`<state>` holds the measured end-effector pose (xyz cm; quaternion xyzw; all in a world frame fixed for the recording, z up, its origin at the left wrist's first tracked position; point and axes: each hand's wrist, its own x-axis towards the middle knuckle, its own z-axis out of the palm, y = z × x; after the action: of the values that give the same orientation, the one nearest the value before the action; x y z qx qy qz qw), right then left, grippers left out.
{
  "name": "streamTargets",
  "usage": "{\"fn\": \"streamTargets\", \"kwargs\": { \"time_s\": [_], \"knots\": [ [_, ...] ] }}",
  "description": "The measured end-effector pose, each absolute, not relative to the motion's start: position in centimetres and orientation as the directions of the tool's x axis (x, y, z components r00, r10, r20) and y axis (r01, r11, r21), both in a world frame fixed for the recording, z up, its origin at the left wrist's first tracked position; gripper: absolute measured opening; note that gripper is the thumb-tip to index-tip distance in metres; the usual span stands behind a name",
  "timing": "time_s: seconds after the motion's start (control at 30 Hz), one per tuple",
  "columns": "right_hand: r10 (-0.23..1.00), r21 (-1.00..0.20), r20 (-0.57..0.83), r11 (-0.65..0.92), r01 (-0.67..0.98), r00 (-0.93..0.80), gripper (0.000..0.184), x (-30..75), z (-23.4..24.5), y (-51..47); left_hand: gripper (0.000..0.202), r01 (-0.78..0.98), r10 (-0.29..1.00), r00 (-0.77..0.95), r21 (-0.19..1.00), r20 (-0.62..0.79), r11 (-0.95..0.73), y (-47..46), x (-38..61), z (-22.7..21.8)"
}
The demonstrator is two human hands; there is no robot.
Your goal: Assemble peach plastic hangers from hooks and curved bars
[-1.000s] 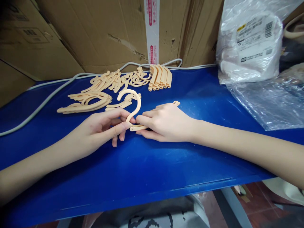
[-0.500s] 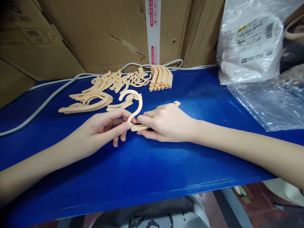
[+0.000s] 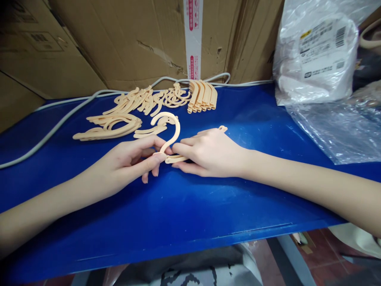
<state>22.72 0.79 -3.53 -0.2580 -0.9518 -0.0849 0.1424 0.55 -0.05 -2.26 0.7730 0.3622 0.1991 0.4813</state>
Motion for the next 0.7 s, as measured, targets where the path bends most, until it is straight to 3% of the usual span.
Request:
{"fn": "streamTargets", "kwargs": {
  "time_s": [0.7],
  "knots": [
    [0.457,0.067,0.329,0.862,0.503,-0.826,0.031,22.71,-3.92,0.90,0.023,0.452,0.730,0.683,0.781,0.007,-0.431,-0.36,0.17,-2.40]
  ]
}}
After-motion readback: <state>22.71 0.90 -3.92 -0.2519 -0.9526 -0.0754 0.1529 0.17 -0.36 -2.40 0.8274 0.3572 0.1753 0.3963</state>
